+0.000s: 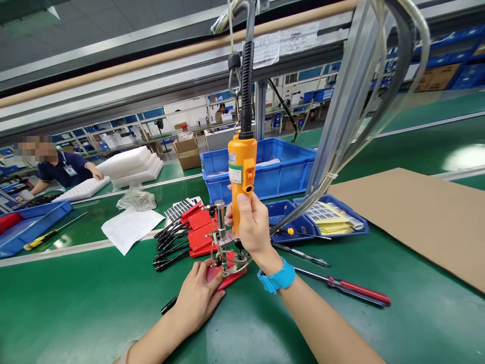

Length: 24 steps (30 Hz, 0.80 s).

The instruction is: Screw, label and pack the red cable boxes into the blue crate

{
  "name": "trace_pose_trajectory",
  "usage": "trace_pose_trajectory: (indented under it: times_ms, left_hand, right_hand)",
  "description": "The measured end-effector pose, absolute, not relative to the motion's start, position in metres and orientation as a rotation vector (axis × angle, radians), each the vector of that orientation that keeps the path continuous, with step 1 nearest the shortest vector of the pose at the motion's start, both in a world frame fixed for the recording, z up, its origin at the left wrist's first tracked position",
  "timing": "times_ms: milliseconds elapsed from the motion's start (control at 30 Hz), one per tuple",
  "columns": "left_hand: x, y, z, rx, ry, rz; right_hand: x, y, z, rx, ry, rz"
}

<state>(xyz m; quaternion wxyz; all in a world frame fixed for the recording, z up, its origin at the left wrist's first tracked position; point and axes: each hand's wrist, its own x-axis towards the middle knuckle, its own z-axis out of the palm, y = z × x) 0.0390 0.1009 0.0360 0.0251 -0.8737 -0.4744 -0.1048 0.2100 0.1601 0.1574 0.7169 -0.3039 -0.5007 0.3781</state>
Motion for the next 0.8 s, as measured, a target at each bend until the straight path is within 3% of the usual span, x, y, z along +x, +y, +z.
trace_pose_trajectory:
  times_ms: [800]
  left_hand:
    - [0.043, 0.099, 0.032, -2.628, -1.488, -0.317]
  right_hand:
    - [0.202, 0.153, 0.136, -0.686, -1.198, 0.717]
